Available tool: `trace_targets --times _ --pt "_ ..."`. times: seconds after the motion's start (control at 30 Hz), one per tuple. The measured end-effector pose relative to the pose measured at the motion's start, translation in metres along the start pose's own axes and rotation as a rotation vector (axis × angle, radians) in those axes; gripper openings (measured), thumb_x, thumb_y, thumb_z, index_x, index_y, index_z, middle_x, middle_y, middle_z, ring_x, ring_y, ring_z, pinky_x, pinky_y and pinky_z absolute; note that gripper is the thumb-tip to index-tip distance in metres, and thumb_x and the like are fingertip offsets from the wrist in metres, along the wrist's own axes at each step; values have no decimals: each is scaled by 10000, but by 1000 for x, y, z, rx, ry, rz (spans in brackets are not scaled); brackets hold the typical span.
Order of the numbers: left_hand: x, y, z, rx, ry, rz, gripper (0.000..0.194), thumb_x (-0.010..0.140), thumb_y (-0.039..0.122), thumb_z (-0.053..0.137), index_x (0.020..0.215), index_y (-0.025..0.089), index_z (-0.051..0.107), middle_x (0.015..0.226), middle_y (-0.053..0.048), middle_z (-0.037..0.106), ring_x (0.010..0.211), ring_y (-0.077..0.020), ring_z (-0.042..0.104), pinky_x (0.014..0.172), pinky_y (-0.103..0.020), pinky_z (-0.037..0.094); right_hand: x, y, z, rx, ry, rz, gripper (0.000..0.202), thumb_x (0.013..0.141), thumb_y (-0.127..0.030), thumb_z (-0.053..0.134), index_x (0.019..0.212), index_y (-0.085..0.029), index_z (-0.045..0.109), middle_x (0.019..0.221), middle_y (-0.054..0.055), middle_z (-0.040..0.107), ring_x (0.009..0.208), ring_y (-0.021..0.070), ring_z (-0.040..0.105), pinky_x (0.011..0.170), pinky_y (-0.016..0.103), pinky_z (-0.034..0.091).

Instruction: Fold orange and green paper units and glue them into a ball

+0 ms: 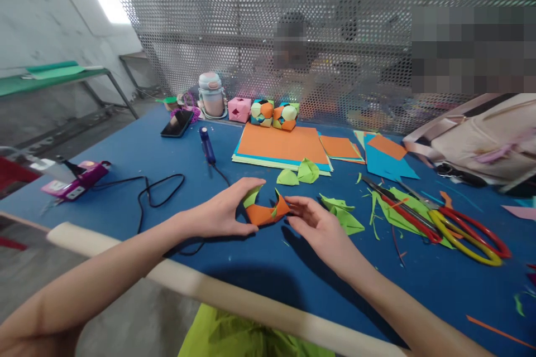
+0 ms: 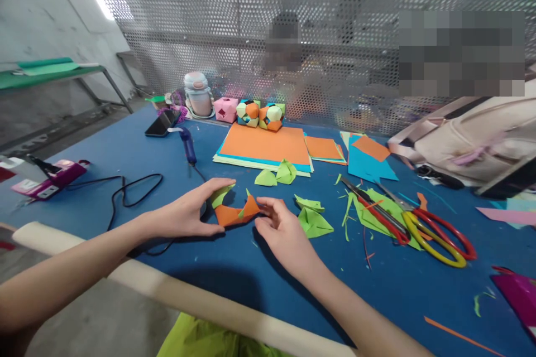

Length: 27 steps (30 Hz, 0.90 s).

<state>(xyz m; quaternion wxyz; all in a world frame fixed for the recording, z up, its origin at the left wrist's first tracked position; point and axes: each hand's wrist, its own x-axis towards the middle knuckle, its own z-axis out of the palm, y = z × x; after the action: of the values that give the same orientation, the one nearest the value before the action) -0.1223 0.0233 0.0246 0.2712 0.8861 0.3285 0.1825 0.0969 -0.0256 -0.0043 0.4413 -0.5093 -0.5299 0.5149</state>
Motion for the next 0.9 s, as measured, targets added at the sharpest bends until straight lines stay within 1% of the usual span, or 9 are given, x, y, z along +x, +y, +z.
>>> trace_targets --times 0.13,0.27,0.37,0.47,0.6,0.73,0.8,0.9 --pt "5 -6 -11 -34 -106 -29 824 675 279 689 1377 170 273 1405 -114 381 1291 -227 379 1097 -358 294 -1 0 1 11 -63 30 334 706 -295 612 1018 -200 540 1133 92 611 1068 190 585 949 357 460" --pt "13 -12 -21 -51 -209 -43 843 667 241 678 1395 172 259 1442 -102 351 1320 -226 344 1117 -348 255 -2 -2 1 33 -99 31 337 710 -289 606 1027 -201 535 1123 88 608 1065 183 587 954 346 458" --pt "21 -16 -27 -55 -273 -14 826 670 190 646 1399 170 259 1444 -102 358 1330 -226 334 1121 -347 243 -2 -2 1 34 -107 34 342 707 -283 609 1029 -198 535 1117 87 609 1064 181 585 941 335 466" --pt "26 -16 -29 -52 -313 36 813 654 159 642 1388 164 292 1445 -110 358 1344 -236 314 1121 -351 244 -1 -1 4 34 -111 28 352 726 -287 596 1057 -196 518 1097 89 622 1044 184 596 896 334 493" --pt "26 -13 -25 -44 -305 99 790 655 151 638 1377 195 320 1467 -105 322 1359 -244 286 1117 -380 250 -2 0 9 -17 -64 -39 353 762 -291 573 1095 -198 502 1117 98 614 997 191 613 872 359 507" --pt "21 -9 -21 -35 -287 112 813 661 170 652 1390 199 292 1480 -108 296 1360 -239 285 1118 -381 249 -5 0 11 -126 -27 -151 314 780 -251 566 1087 -208 520 1129 90 587 961 184 611 845 350 526" --pt "18 -7 -20 -37 -273 121 840 666 183 659 1404 199 257 1479 -110 297 1356 -235 295 1117 -376 253 -6 0 10 -159 -18 -214 308 782 -225 570 1087 -221 527 1150 80 562 965 179 605 845 340 529" --pt "15 -6 -18 -46 -244 121 860 666 197 669 1411 190 239 1467 -111 320 1347 -235 311 1117 -371 258 -7 1 9 -194 -13 -295 309 781 -201 580 1086 -230 544 1169 70 531 1026 182 576 897 339 504"
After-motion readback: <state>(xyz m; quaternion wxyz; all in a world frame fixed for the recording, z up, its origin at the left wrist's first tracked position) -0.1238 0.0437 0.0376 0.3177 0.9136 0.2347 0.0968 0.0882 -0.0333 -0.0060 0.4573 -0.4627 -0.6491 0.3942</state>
